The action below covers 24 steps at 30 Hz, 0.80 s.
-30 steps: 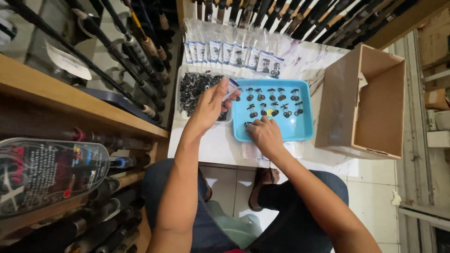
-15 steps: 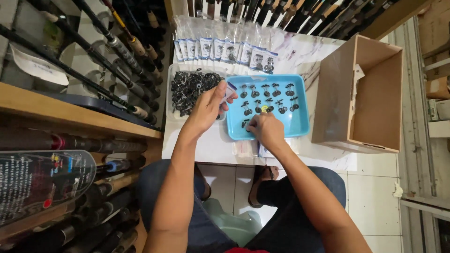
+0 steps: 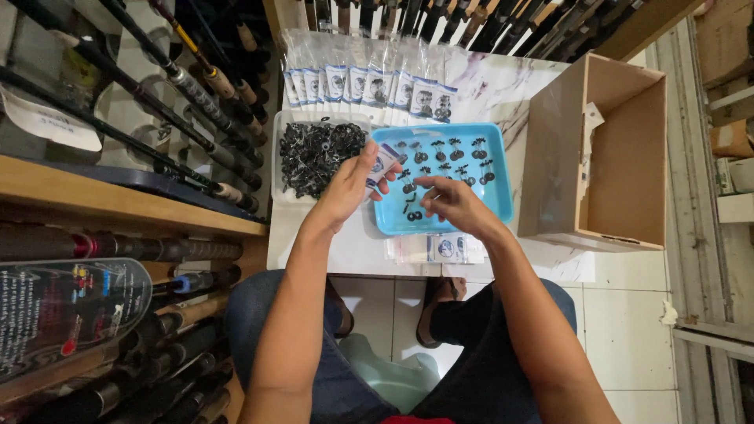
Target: The person sorts small metal fishing hooks by picking them individually from a blue tray and placing them into a small plastic bag.
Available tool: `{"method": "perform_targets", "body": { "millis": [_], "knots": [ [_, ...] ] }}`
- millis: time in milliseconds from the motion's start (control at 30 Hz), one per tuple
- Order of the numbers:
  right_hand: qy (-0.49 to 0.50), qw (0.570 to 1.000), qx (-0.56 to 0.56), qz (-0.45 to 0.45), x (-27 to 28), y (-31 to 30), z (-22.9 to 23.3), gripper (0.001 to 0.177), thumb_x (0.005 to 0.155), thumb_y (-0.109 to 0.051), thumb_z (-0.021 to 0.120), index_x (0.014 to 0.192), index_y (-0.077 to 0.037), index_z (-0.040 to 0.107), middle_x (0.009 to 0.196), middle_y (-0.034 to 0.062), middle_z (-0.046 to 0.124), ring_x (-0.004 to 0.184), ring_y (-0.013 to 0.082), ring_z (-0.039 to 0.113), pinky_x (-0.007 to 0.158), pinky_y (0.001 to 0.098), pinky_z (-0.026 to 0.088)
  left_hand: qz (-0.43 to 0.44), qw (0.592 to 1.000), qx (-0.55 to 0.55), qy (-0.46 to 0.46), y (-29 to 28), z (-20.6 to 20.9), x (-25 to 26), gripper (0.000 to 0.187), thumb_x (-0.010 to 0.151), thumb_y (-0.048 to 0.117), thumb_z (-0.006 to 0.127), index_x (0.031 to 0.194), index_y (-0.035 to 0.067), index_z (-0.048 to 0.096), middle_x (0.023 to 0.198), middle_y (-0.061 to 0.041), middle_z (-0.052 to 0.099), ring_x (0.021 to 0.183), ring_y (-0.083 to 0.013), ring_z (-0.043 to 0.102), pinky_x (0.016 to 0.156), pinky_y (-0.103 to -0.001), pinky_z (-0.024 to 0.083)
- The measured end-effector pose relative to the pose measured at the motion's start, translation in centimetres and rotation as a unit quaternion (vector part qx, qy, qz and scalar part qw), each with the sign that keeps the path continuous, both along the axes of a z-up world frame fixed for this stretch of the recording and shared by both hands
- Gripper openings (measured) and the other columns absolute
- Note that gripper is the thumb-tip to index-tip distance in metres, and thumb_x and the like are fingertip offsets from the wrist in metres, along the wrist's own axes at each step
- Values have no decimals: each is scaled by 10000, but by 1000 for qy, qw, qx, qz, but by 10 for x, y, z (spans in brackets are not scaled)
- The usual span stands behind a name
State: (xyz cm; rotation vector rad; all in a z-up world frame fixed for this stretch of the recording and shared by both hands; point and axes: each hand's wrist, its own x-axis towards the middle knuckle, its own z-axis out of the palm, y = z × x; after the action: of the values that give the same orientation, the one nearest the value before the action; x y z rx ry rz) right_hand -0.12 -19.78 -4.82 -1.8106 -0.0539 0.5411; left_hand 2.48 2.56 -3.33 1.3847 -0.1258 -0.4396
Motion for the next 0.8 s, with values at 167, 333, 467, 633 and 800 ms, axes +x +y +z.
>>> {"method": "perform_targets", "body": {
  "millis": [167, 333, 467, 633, 800],
  "knots": [
    [76, 982, 139, -101, -1, 10, 17, 445, 848, 50, 492, 1291, 26, 469, 934, 111, 542, 837, 254, 650, 688, 344, 565, -8, 1000, -10, -5, -4, -5, -1, 624, 973, 524, 290, 950, 4, 634, 815, -91, 624, 663, -125, 597, 562, -236, 540],
    [47, 979, 133, -150, 4, 6, 25, 325, 882, -7, 502, 1204, 32, 515, 939, 137, 536, 881, 299, 648, 766, 421, 571, -11, 1000, -4, -7, -10, -2, -4, 616, 978, 504, 293, 931, -9, 632, 799, -95, 623, 638, -122, 585, 538, -231, 530],
    [-85, 984, 50, -146, 13, 7, 54, 231, 823, -97, 678, 1030, 2, 652, 861, 133, 650, 786, 205, 647, 695, 326, 566, -24, 999, -10, 42, -23, -2, -7, 646, 953, 559, 333, 981, 2, 659, 819, -146, 656, 628, -172, 619, 511, -251, 543],
    [-145, 970, 44, -190, 16, 6, 38, 188, 776, -95, 751, 938, -13, 703, 787, 99, 668, 661, 127, 591, 571, 252, 538, -39, 998, -28, 51, -40, -19, -12, 633, 960, 546, 352, 1180, 10, 606, 1000, -213, 644, 935, -284, 642, 649, -350, 582],
    [-29, 962, 141, -230, -1, 12, 30, 188, 803, -34, 696, 947, 75, 645, 719, 162, 635, 667, 208, 638, 533, 259, 498, -51, 996, 30, 69, -47, -8, -17, 732, 939, 586, 364, 1307, -36, 479, 1163, -232, 599, 1032, -300, 610, 740, -343, 579]
  ]
}}
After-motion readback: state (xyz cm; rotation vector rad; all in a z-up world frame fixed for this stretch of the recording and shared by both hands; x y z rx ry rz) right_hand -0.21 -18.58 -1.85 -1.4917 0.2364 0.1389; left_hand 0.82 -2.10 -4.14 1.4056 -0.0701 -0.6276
